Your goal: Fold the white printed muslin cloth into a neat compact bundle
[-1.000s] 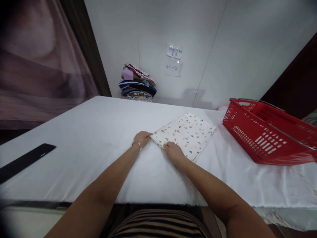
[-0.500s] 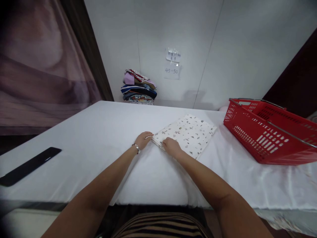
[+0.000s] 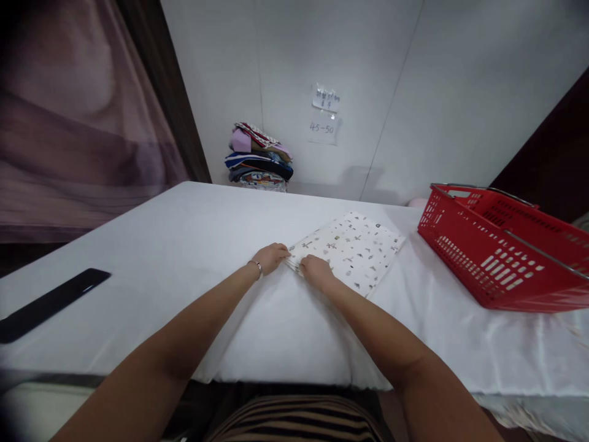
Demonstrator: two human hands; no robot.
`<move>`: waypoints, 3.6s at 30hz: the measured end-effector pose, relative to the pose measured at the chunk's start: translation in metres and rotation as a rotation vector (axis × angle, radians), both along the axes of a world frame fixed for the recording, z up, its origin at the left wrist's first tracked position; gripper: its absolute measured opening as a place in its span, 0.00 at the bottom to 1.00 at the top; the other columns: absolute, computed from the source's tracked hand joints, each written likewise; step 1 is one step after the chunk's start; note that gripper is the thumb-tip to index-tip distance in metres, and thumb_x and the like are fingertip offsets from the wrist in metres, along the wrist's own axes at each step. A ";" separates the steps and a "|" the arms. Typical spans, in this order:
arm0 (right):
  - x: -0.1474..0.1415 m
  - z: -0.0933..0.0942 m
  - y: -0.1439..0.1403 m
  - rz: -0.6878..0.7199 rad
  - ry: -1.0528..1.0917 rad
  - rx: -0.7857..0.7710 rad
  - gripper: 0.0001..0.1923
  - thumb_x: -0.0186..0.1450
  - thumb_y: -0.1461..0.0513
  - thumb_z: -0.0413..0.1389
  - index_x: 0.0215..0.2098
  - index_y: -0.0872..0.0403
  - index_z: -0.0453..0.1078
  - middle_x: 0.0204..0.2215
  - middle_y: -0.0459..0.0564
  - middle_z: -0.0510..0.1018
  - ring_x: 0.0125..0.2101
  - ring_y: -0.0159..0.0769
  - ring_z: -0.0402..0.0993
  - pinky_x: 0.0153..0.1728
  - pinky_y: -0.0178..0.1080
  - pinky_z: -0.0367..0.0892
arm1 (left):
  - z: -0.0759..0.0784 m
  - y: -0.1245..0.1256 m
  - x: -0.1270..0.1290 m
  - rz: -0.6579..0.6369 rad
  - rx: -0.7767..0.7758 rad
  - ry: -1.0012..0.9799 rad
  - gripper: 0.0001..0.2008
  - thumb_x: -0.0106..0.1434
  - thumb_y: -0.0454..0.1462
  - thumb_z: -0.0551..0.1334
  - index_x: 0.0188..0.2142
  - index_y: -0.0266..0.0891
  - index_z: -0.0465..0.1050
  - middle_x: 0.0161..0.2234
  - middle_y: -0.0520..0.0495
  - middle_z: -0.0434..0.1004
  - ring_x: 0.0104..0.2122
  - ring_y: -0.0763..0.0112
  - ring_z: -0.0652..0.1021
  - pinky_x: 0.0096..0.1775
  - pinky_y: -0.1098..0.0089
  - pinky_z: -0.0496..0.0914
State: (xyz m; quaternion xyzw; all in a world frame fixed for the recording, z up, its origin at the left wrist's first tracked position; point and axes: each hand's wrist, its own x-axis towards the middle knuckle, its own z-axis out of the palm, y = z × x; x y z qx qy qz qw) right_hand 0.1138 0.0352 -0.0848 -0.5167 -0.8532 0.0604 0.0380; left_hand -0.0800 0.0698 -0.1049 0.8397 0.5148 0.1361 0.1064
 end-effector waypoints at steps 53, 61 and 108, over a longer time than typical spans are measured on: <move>0.000 -0.015 -0.023 0.140 -0.228 0.176 0.13 0.66 0.66 0.43 0.46 0.57 0.65 0.42 0.57 0.69 0.41 0.42 0.63 0.36 0.38 0.60 | -0.005 -0.004 -0.006 -0.067 0.138 0.256 0.14 0.65 0.34 0.49 0.43 0.45 0.71 0.49 0.50 0.70 0.48 0.67 0.70 0.44 0.68 0.67; -0.003 -0.022 -0.026 0.160 -0.222 0.221 0.15 0.66 0.67 0.44 0.49 0.61 0.64 0.41 0.59 0.68 0.39 0.43 0.64 0.33 0.39 0.62 | -0.006 -0.010 -0.004 -0.085 0.135 0.267 0.21 0.63 0.32 0.50 0.54 0.49 0.61 0.56 0.50 0.64 0.49 0.68 0.71 0.45 0.68 0.68; 0.128 -0.026 -0.118 0.133 0.180 0.203 0.20 0.62 0.66 0.48 0.52 0.58 0.65 0.48 0.58 0.72 0.49 0.42 0.67 0.51 0.48 0.60 | -0.003 -0.012 0.011 0.045 0.075 0.346 0.25 0.61 0.28 0.48 0.54 0.48 0.64 0.58 0.52 0.64 0.50 0.65 0.70 0.46 0.66 0.67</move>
